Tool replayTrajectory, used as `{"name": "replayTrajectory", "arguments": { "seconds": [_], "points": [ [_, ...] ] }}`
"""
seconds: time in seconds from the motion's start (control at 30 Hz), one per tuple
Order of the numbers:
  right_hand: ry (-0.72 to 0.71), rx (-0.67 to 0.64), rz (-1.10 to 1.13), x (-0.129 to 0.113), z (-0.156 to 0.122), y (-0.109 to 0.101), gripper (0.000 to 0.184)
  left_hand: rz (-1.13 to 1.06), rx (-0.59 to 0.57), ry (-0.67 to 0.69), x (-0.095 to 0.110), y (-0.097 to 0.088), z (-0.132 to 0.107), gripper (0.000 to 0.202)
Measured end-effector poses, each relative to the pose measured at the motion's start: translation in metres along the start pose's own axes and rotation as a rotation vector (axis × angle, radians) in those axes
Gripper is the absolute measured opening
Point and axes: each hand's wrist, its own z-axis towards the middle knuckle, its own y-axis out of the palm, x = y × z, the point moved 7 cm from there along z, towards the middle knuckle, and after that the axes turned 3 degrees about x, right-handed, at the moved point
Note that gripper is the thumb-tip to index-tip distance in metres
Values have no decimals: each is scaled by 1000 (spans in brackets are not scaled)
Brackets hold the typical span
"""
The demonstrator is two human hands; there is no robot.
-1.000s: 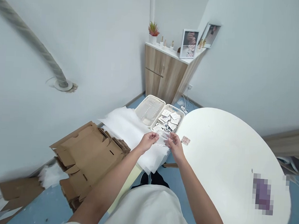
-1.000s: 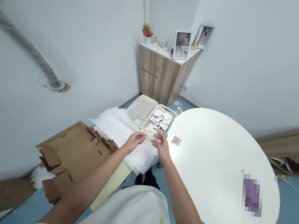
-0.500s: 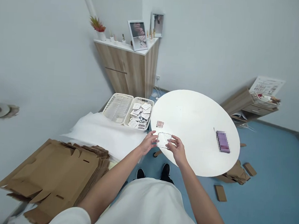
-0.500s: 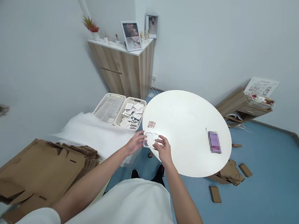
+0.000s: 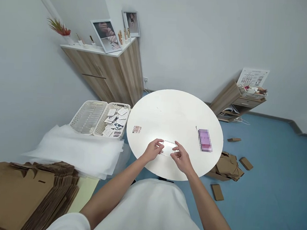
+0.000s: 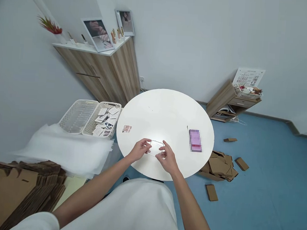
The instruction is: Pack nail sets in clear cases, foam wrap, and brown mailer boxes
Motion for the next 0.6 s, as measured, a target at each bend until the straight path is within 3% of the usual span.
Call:
{"name": "replayTrajectory", "arguments": {
  "seconds": [0.23,0.43,0.5,0.6],
  "points": [
    [-117,-216,-246,14,4,-23,42,14,-5,-29,-9,40,9,36],
    [-171,-174,-336,19,11,-32,34,61,-54,-50,-8,50,13,37],
    [-182,-152,-312,19,14,-35,34,111,-112,-36,-2,51,12,48],
    [-209,-110,-264,17,18,-41,34,218,-188,14,8,49,10,87]
  ]
}}
